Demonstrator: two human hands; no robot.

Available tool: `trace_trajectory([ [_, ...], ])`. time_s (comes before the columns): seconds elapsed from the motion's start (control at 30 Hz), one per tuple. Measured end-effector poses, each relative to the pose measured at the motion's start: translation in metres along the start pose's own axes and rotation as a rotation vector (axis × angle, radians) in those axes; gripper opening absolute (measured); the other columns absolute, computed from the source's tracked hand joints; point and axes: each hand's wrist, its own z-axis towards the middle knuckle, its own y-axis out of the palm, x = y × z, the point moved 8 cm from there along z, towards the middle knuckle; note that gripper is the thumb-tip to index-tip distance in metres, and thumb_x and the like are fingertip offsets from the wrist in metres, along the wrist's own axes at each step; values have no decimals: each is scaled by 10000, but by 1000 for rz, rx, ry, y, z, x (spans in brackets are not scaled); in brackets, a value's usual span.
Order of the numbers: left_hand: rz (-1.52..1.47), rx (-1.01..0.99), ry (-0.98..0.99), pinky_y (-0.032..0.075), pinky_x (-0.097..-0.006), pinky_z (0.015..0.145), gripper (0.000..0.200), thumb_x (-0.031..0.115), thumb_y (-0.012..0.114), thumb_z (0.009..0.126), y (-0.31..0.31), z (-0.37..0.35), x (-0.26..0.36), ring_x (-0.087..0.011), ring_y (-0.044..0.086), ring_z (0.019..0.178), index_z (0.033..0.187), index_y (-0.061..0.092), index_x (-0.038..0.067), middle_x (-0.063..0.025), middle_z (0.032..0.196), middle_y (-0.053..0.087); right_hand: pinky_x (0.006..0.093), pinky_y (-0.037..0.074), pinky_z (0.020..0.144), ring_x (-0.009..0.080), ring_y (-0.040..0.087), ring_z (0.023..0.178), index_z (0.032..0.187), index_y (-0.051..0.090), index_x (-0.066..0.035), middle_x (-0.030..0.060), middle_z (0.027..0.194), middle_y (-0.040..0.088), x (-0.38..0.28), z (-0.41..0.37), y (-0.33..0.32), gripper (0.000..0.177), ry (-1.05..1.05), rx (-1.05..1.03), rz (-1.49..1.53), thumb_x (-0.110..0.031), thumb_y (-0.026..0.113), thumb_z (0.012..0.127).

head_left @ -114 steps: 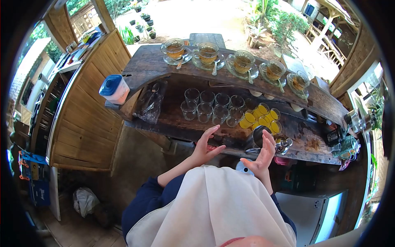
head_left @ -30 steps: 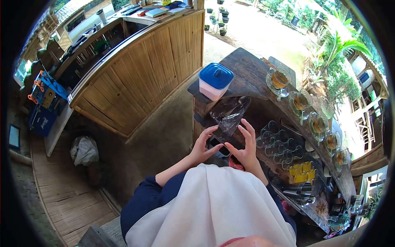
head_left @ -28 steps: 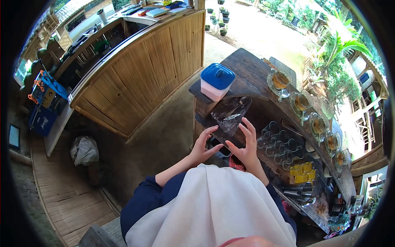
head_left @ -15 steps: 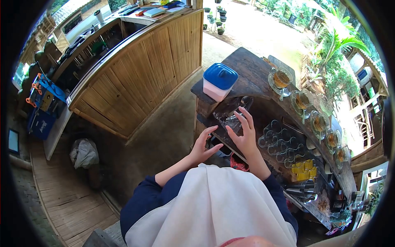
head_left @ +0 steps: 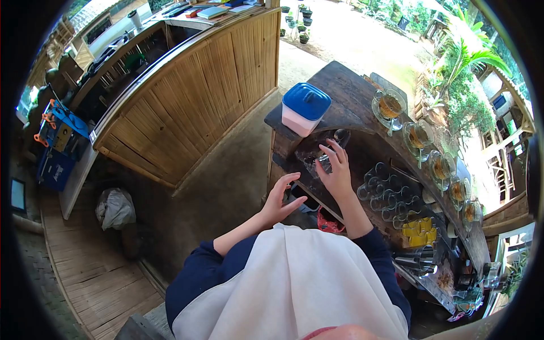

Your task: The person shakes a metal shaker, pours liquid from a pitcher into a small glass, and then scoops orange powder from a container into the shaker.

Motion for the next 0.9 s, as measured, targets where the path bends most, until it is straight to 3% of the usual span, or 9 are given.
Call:
trace_trajectory([
  [0.1,0,13,-4,407,-355,946,578,139,727,800,1,-1,1,-213,469,1229,1302,449,76,-94,1349,474,424,394,988,338,491,1189,1159,585,-76,133,1275,518,12,-5,8,431,13,-23,-35,-72,703,745],
  [0.17,3,11,-1,414,-366,940,571,162,734,796,1,-1,2,-234,475,1212,1288,458,71,-105,1329,483,527,342,1019,281,454,1253,1188,567,-137,73,1306,498,23,-7,16,437,55,-59,-39,-133,679,765],
  [0.33,18,-5,6,420,-379,938,542,190,738,796,4,-1,5,-263,483,1191,1255,479,61,-118,1298,499,550,331,1021,274,455,1247,1190,566,-136,69,1293,503,40,-12,24,423,88,-121,-116,-140,646,776],
  [0.43,60,8,43,430,-349,917,515,154,727,799,4,-2,6,-226,511,1167,1249,492,62,-105,1295,508,562,326,1021,270,457,1245,1193,563,-136,64,1294,501,47,-13,27,420,87,-139,-142,-135,629,779],
  [0.9,15,-22,-54,417,-348,932,476,159,696,828,6,1,-4,-223,504,1169,1250,501,58,-102,1271,515,576,323,1020,273,469,1231,1168,569,-128,68,1283,508,68,-16,39,410,106,-166,-129,-99,608,761],
])
